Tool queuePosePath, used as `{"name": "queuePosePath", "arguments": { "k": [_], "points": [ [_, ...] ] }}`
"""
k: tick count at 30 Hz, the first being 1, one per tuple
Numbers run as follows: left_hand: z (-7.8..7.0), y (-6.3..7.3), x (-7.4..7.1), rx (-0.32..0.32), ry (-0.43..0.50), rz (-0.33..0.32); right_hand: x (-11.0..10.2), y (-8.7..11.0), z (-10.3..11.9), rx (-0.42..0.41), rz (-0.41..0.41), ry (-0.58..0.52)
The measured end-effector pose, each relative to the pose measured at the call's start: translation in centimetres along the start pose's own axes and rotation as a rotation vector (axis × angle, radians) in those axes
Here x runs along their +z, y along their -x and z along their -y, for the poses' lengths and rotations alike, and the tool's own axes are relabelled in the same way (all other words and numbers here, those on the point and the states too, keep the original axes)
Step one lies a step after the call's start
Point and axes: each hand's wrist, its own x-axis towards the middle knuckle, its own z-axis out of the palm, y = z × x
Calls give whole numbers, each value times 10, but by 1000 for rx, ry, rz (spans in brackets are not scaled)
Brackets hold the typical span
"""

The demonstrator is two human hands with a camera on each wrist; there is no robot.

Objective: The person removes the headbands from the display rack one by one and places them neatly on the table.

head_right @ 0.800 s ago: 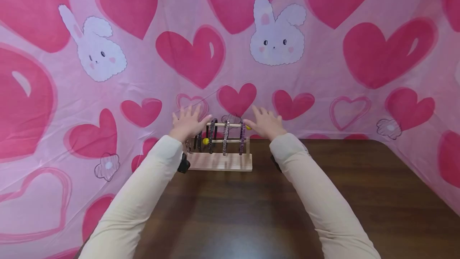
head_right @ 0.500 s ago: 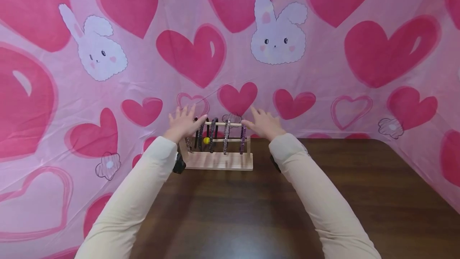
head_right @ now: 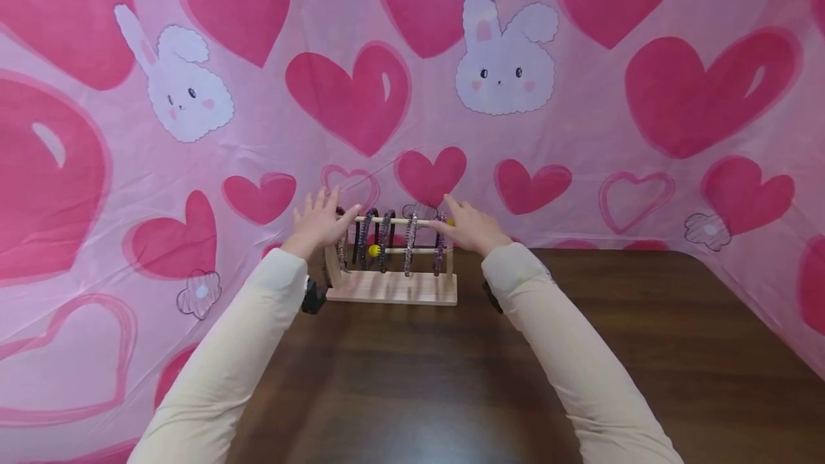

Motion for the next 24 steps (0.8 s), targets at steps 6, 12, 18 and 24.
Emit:
{"name": "queuePosePath", "arguments": {
  "k": [6, 12, 18, 24],
  "points": [
    [9, 3, 0, 1, 17, -1, 2, 1, 3, -12, -3, -43],
    [21, 7, 4, 12, 51, -11, 5, -1, 2, -31, -10, -55],
    [28, 11, 7, 31, 67, -23, 8, -1, 1, -60, -16, -70],
    [33, 15, 10, 23, 81, -41, 10, -1, 3, -100, -28, -88]
  ]
}}
